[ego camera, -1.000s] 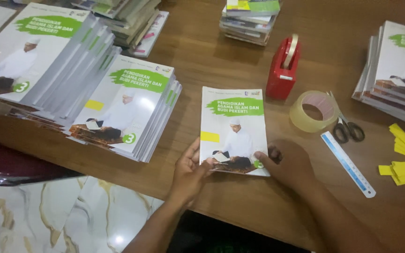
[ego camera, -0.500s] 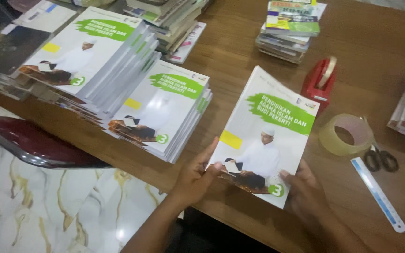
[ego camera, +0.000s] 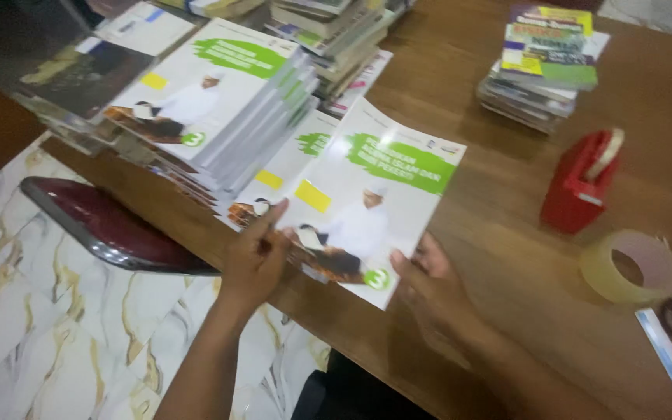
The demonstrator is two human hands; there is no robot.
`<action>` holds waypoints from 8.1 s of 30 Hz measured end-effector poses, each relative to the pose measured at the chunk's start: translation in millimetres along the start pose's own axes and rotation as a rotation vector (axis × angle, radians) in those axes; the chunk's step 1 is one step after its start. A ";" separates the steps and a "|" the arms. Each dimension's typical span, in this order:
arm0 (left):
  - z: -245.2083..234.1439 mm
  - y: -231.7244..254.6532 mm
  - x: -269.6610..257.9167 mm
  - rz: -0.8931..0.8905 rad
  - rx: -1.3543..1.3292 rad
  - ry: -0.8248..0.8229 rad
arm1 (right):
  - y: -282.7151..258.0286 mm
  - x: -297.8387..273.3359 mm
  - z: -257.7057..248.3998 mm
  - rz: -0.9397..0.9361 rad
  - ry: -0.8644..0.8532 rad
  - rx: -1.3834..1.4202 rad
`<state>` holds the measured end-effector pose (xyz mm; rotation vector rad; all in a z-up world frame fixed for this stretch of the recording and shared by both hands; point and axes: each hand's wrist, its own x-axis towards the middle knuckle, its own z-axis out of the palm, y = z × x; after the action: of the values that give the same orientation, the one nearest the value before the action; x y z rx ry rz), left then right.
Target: The person applies clear adhesive tape over a yellow strip on the spine of a book, using scissors to cut the tape. They then place the book on a stack and repeat the process with another book.
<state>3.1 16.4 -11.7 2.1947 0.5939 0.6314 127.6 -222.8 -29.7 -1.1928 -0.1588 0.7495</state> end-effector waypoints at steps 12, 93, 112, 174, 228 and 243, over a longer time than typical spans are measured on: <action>-1.5 -93.9 20.5 0.370 0.226 0.255 | 39.9 72.9 37.7 0.088 0.005 -0.074; 230.6 170.3 -15.9 0.473 -0.249 -0.591 | -12.9 -182.7 -279.5 -0.371 0.650 0.356; 222.7 119.0 -82.3 0.667 0.421 -0.884 | -75.6 -189.2 -270.6 0.254 0.762 -1.195; 397.3 211.8 -20.1 1.304 -0.210 -0.654 | -41.3 -221.5 -480.5 -0.623 1.393 -0.855; 270.7 140.7 -9.6 0.696 0.131 -0.878 | -73.8 -132.9 -295.5 -0.305 0.507 -1.266; 304.5 113.5 -19.6 0.918 0.066 -0.849 | -58.5 -125.9 -279.2 -0.412 0.184 -1.183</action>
<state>195.6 -227.9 -108.0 2.4461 -0.8757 0.0410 195.0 -526.4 -53.3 -2.2372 -0.7381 0.1119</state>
